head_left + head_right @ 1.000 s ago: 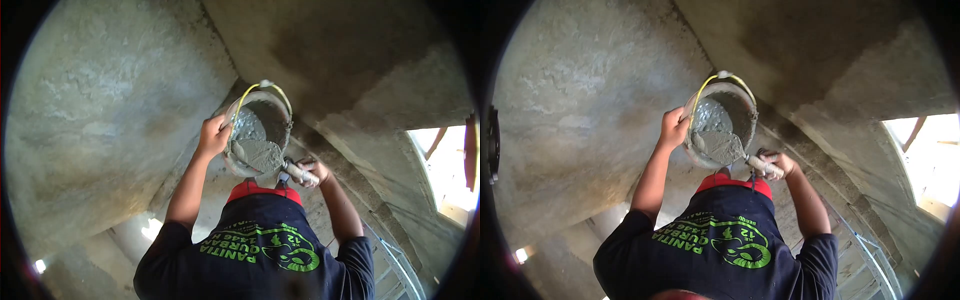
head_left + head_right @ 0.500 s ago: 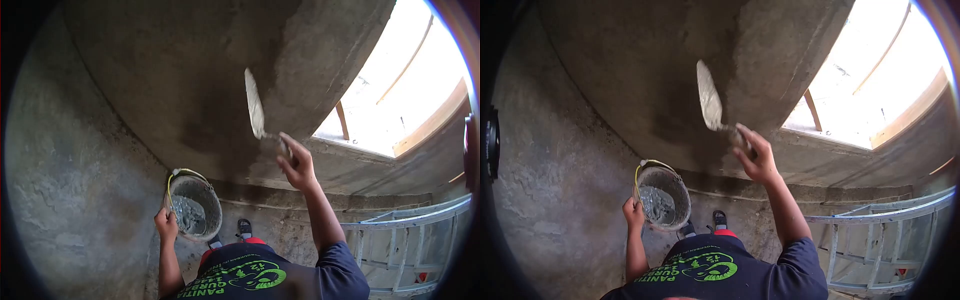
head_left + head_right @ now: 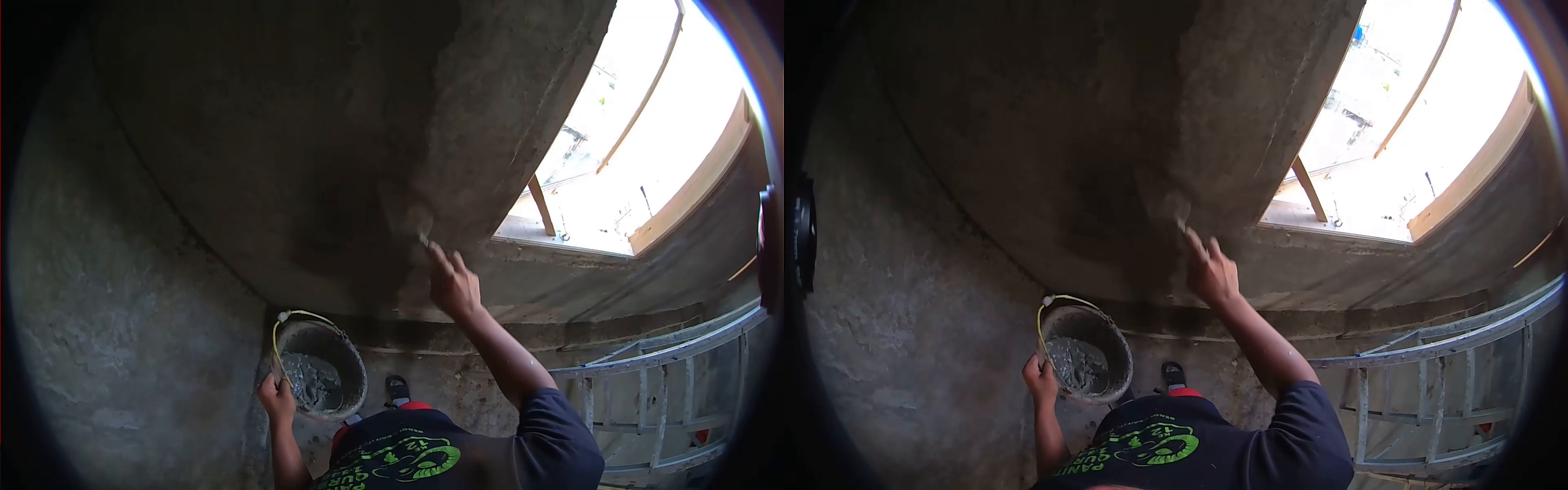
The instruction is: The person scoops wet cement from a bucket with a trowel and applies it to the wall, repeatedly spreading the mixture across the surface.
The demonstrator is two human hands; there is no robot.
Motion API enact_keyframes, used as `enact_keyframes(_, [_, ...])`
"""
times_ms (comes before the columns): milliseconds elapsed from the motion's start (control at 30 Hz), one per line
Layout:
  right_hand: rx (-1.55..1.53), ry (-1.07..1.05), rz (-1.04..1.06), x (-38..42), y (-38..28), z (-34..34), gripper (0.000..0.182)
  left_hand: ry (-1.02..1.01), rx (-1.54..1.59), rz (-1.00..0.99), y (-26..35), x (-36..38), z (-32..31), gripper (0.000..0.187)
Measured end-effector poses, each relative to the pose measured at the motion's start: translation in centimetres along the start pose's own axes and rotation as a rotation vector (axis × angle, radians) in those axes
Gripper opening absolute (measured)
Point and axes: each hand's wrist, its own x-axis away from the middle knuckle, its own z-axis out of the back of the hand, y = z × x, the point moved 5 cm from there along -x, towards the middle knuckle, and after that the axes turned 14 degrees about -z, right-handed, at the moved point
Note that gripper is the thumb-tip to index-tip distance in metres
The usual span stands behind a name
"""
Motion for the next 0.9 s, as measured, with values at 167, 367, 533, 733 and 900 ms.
enact_keyframes(167, [-0.149,0.166,0.166,-1.3,-0.2,5.8,0.058,0.018,-0.078,-0.018,-2.0,1.2,-0.4,0.018])
enact_keyframes(367, [-0.142,0.323,0.266,-10.0,-4.0,13.5,0.054,-0.016,-0.080,0.018,-0.2,1.3,-0.6,0.018])
enact_keyframes(533, [0.129,0.120,0.161,-7.1,-1.9,6.4,0.056,0.001,-0.083,-0.036,-0.9,1.6,-0.3,0.017])
enact_keyframes(733, [0.189,-0.193,0.068,0.7,0.9,-0.2,0.056,0.028,-0.050,-0.021,-0.1,1.6,-0.1,0.018])
enact_keyframes(900, [0.008,0.212,0.122,-4.4,-2.7,5.8,0.062,-0.019,-0.050,0.024,-0.7,1.6,-0.3,0.018])
